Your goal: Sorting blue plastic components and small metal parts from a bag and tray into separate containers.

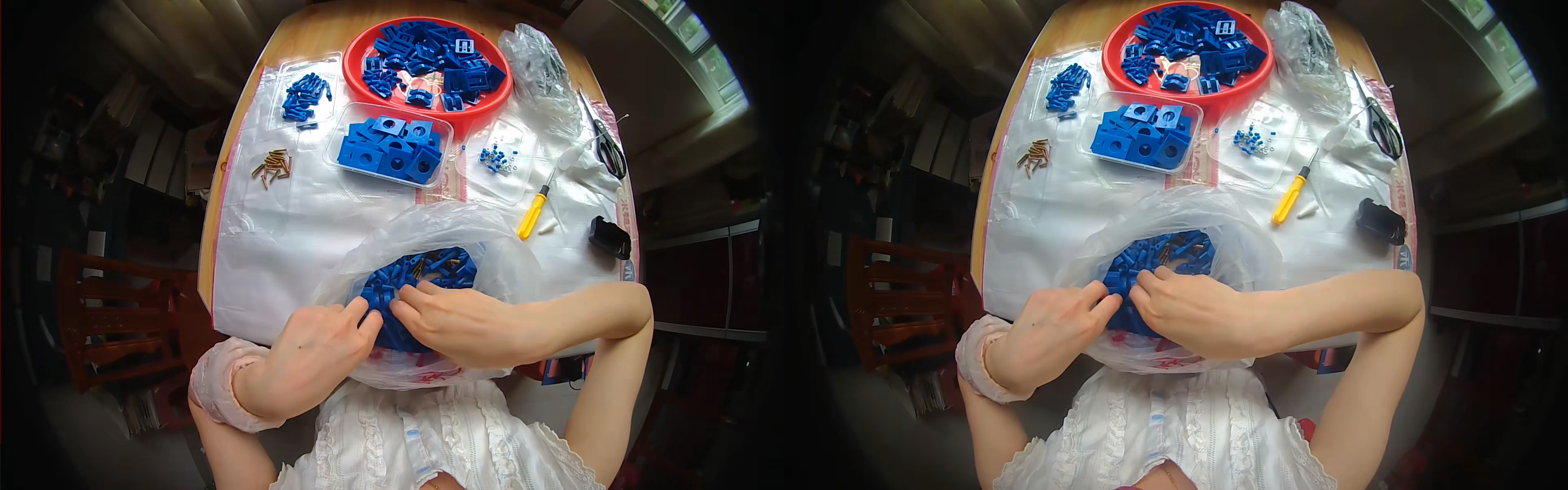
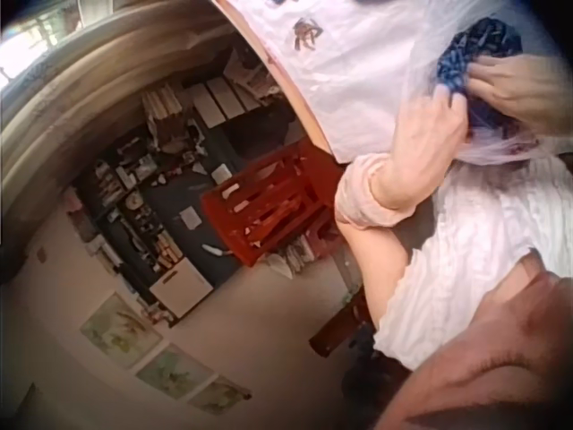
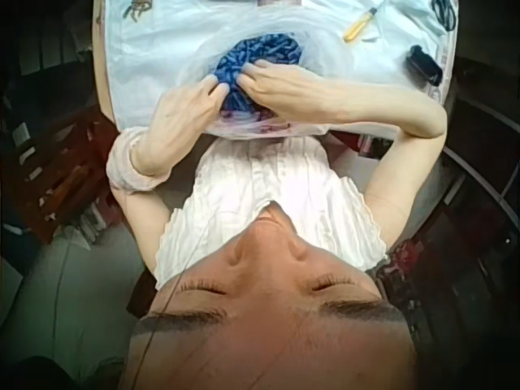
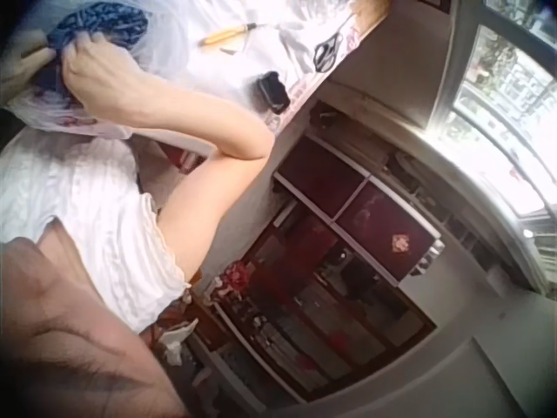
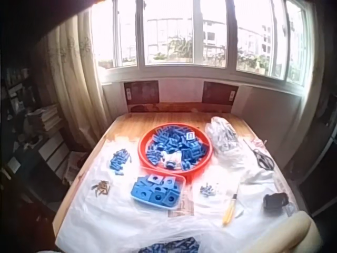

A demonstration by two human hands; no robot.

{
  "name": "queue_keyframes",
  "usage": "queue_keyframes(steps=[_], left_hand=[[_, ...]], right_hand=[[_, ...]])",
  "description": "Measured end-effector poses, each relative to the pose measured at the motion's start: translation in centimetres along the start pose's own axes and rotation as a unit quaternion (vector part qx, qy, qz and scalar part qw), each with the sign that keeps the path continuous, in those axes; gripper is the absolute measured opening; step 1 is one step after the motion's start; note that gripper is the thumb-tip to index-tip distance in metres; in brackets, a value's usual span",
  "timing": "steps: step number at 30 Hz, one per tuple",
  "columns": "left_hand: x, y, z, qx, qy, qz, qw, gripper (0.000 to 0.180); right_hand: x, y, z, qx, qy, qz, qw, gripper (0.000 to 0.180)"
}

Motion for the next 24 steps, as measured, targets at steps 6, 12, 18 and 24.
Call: queue_keyframes(steps=[6,12,18,24], left_hand=[[-0.6,0.4,-0.5,0.012,0.004,0.005,1.000,0.029],[-1.0,-0.5,-2.6,0.008,0.008,-0.036,0.999,0.023],[-0.3,-0.1,-2.3,0.045,0.061,-0.025,0.997,0.019],[2.4,-1.4,0.2,-0.069,0.156,-0.019,0.985,0.012]], right_hand=[[-0.1,0.8,0.0,0.011,0.065,0.009,0.998,0.063],[0.4,0.7,-2.0,0.086,0.024,0.008,0.996,0.066],[0.4,1.1,-1.5,0.056,0.005,-0.002,0.998,0.053],[-2.5,-0.1,2.2,0.008,-0.088,-0.028,0.996,0.033]])
Point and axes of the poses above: each hand's wrist, its own y-axis away from the middle knuckle, its own z-axis out of the back of the hand, x = y × z, the point moved 8 cm from there along -y, towards the middle knuckle, and after that the axes turned 11 degrees about y, right-handed, at the moved point
